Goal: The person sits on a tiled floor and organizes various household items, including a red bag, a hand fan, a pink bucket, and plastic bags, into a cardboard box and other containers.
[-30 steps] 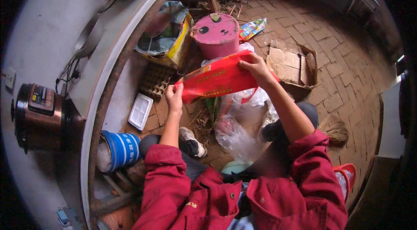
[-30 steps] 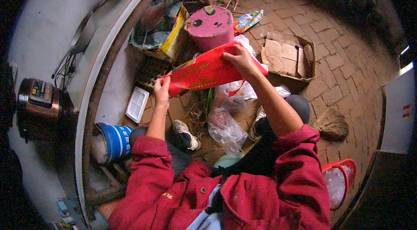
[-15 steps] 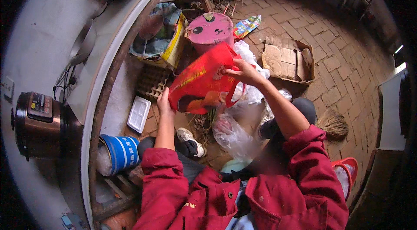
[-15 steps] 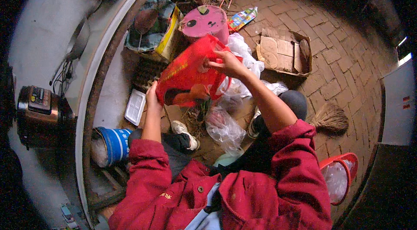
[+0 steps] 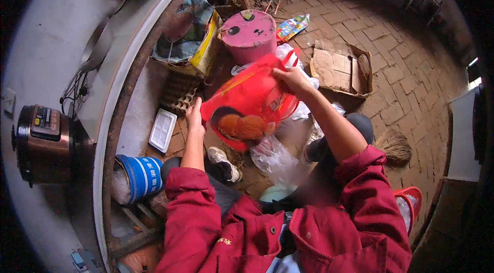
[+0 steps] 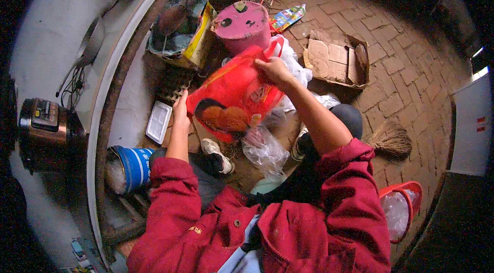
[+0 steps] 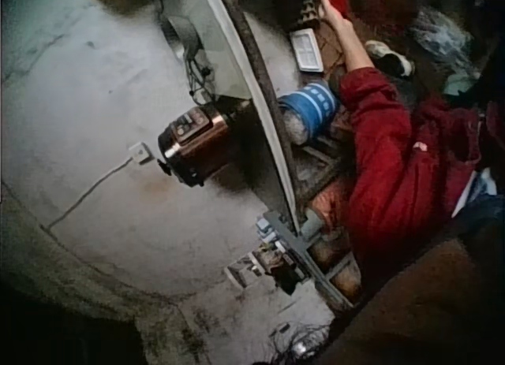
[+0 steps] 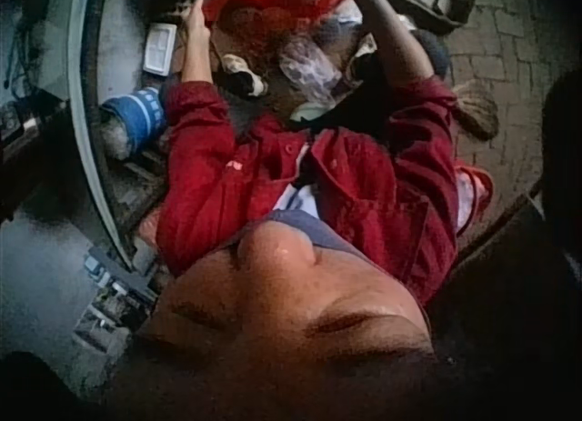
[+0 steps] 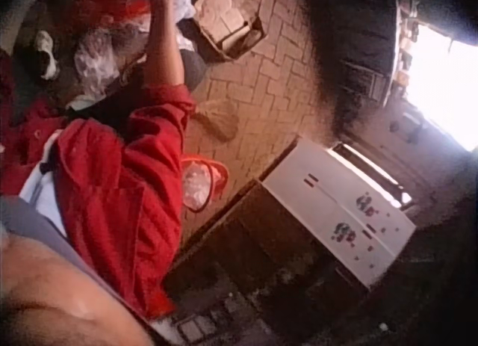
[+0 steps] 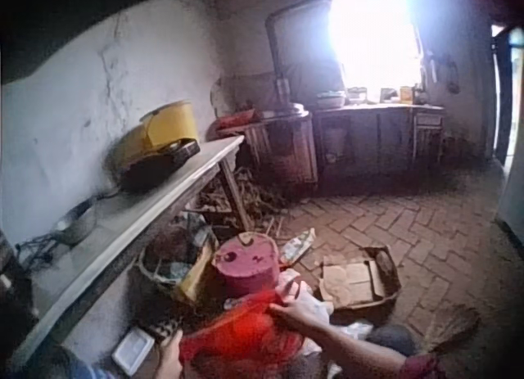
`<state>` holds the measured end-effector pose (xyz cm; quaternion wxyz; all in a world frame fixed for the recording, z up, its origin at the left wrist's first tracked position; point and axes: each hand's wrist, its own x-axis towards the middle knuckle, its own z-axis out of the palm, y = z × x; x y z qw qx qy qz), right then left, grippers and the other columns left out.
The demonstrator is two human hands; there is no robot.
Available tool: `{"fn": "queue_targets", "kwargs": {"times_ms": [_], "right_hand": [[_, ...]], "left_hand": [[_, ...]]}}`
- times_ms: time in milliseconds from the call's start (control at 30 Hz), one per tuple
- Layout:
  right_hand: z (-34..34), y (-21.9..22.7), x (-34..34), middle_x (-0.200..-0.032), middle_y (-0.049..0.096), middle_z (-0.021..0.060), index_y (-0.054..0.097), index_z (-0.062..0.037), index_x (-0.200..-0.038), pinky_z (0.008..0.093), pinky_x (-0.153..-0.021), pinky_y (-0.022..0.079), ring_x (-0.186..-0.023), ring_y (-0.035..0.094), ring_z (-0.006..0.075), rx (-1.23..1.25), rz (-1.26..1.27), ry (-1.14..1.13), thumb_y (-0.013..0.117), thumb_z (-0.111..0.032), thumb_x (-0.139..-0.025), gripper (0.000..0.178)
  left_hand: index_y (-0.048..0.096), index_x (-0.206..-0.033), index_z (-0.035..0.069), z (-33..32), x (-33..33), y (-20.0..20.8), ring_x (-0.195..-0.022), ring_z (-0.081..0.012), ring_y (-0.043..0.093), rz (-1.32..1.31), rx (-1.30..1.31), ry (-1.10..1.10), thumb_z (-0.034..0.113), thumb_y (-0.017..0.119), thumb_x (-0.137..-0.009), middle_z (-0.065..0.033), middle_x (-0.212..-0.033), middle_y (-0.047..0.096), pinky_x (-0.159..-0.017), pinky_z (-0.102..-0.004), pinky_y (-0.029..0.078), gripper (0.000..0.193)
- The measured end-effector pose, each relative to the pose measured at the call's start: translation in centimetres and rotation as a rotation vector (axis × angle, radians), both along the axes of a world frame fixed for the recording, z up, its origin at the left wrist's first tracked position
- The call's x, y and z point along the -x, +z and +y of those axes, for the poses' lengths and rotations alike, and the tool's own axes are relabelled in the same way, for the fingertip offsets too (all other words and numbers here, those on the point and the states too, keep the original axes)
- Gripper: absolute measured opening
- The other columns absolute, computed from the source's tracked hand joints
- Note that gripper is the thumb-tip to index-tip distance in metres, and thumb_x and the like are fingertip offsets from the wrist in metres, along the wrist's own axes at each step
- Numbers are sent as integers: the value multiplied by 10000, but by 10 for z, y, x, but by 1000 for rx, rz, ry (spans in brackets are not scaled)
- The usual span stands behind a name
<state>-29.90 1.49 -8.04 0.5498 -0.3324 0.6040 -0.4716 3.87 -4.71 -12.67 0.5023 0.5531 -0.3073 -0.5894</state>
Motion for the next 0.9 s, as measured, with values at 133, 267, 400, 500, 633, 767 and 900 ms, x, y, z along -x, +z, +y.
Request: {"fn": "queue_targets", "kwargs": {"times_ms": [133, 267, 400, 500, 633, 767, 900], "right_hand": [[-6, 10, 18, -789, 647, 63, 611, -27, -919, 319, -540, 516, -611, 615, 170, -94, -355, -91, 602, -240, -874, 218], [-12, 15, 25, -815, 658, 68, 609, -23, -940, 349, -526, 546, -630, 642, 196, -72, -520, -153, 589, -219, -881, 206], [-11, 6, 43, -901, 649, 79, 595, -44, -1007, 398, -664, 541, -764, 641, 225, 29, -603, -214, 560, -314, -898, 294], [6, 51, 17, -1050, 622, 108, 539, -35, -1155, 387, -814, 481, -913, 608, 231, 86, -476, -68, 539, -457, -885, 501], [18, 68, 37, -1233, 506, 222, 471, 26, -1229, 370, -919, 399, -1109, 505, 258, 148, 425, -137, 582, -569, -811, 736], [9, 48, 61, -813, 609, 157, 549, 44, -1001, 363, -691, 467, -753, 598, 256, 459, 616, -547, 588, -526, -828, 597], [42, 54, 30, -842, 644, 57, 653, 17, -942, 269, -745, 453, -829, 575, 132, 161, 275, 117, 554, -484, -871, 516]], "left_hand": [[543, -968, 123, 26, 12, 26, -794, -118, 574, -61, 31, -127, 434, 540, -884, 17, -880, 597, -687, -278, 472, 322], [366, -1361, 104, 37, 5, 15, -1233, -232, 412, 311, 11, -442, 572, 401, -893, -57, -1367, 423, -1034, -399, 326, 662], [387, -1344, 86, 53, 23, 22, -1220, -228, 428, 357, -82, -519, 444, 501, -903, -64, -1351, 438, -1027, -390, 340, 580], [409, -1324, 59, 58, 4, 14, -1176, -222, 474, 123, 14, -408, 354, 578, -883, -74, -1313, 477, -999, -373, 376, 557], [495, -1236, 55, 51, 15, 32, -1048, -203, 554, 156, 36, -253, 260, 588, -888, -74, -1187, 563, -896, -363, 457, 414], [432, -1297, 35, 26, -7, -4, -1083, -250, 551, 354, -104, -187, 304, 545, -907, -85, -1249, 536, -913, -394, 456, 487], [401, -1336, 72, 26, -21, 5, -1123, -250, 535, 216, -307, -184, 399, 508, -907, -91, -1315, 489, -873, -402, 481, 550]]}}
